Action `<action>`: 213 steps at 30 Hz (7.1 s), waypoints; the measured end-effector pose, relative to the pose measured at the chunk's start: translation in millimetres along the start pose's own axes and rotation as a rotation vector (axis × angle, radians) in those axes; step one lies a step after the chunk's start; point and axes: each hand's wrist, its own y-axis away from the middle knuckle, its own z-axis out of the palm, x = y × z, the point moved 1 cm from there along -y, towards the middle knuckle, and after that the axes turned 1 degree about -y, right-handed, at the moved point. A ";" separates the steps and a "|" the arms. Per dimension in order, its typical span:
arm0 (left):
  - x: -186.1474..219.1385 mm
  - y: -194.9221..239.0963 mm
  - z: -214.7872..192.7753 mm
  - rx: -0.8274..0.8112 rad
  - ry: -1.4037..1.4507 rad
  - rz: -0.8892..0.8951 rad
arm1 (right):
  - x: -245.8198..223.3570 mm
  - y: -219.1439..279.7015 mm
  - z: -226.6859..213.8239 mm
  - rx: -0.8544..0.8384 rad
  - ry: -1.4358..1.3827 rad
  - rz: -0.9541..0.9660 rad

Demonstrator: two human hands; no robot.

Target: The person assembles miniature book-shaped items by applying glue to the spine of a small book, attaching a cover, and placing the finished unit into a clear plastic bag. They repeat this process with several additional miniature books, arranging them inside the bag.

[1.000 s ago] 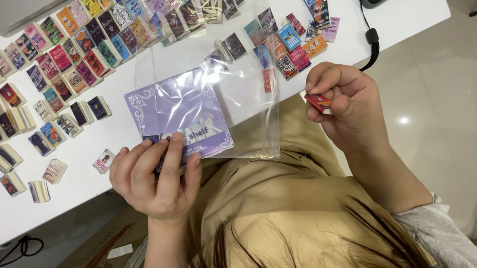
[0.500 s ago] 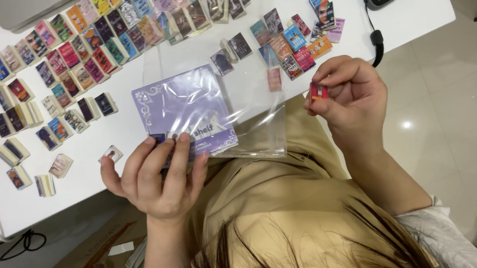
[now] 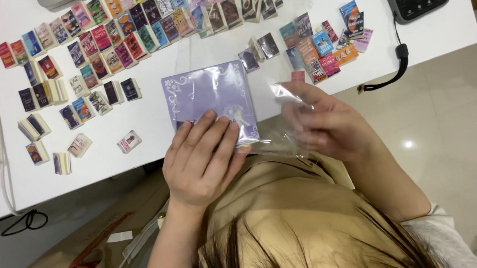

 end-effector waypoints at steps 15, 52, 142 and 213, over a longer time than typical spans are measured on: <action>2.8 -2.1 1.8 0.049 -0.006 -0.035 | 24.5 -13.0 10.2 -0.316 -0.276 0.159; 30.4 -35.7 7.1 -0.464 0.345 -0.272 | 1.8 -20.8 31.6 0.070 0.044 0.047; 21.2 -62.4 -5.8 -0.548 0.180 -0.040 | -55.3 -40.3 16.6 -0.012 0.541 -0.119; -53.7 -11.0 -37.2 -0.395 0.387 -0.375 | -44.1 -114.3 58.2 -0.642 1.303 -0.806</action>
